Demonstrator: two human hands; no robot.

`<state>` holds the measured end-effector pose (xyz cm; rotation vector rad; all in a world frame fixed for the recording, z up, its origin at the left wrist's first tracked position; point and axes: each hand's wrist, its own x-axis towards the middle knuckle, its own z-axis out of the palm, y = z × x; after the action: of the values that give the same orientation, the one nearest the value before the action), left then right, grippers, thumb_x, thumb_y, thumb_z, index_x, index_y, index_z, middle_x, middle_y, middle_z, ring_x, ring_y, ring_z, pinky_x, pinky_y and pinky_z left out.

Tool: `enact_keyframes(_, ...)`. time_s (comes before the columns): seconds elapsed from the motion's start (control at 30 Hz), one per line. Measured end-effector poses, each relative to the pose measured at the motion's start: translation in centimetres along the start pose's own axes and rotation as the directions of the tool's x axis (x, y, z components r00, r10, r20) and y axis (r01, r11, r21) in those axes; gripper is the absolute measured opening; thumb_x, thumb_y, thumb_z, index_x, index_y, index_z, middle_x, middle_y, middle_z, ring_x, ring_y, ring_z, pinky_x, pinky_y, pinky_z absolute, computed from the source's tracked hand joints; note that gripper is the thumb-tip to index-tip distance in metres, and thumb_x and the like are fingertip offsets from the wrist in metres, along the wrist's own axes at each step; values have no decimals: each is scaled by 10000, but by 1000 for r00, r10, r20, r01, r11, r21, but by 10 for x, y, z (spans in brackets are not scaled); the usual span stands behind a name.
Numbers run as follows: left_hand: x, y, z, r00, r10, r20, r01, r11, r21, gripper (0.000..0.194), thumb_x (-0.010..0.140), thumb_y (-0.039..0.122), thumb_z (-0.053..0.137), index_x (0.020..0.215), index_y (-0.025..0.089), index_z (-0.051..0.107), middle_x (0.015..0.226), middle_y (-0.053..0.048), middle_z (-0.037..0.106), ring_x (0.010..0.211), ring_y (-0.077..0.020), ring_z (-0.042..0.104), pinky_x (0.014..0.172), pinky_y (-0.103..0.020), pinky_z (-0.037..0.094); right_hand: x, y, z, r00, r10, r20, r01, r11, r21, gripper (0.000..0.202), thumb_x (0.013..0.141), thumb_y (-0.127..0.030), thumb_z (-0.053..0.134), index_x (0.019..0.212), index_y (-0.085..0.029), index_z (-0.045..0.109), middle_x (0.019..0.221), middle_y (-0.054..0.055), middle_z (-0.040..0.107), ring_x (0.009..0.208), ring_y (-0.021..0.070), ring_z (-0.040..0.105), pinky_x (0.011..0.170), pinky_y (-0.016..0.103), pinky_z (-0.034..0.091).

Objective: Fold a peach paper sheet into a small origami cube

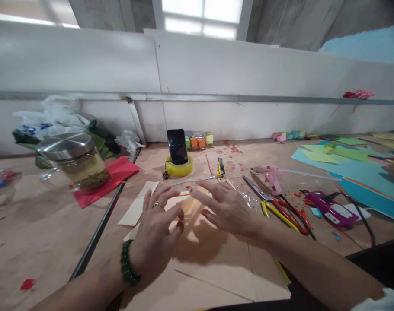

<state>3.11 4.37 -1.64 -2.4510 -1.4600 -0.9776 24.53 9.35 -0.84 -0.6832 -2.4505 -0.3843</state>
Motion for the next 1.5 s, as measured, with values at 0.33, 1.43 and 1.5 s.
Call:
enact_keyframes(0.33,4,-10,-12,991,114,75,-111,993,-33,283,882,256,410,786,222,674,749,-15,658,770,-214,604,991,-502,274,0,20,8,985,-165,-51,168,983,74,218,859,-86,541,709,-182,667,943,48,721,771,166,518,704,293,411)
enact_keyframes(1.43,12,-24,11,892,-99,440,140,988,-62,276,884,173,462,722,194,685,810,-51,694,808,-221,611,714,-338,386,-1,44,12,762,312,567,-603,661,446,282,753,-61,522,957,-166,687,904,25,713,836,175,634,701,240,441)
enact_keyframes(1.5,15,-27,12,886,-172,431,206,978,-32,327,915,240,437,675,189,653,723,-44,673,726,-209,601,655,-319,382,-1,41,13,722,366,587,-676,556,485,259,783,-162,570,1020,-171,675,910,21,712,813,173,638,665,230,442)
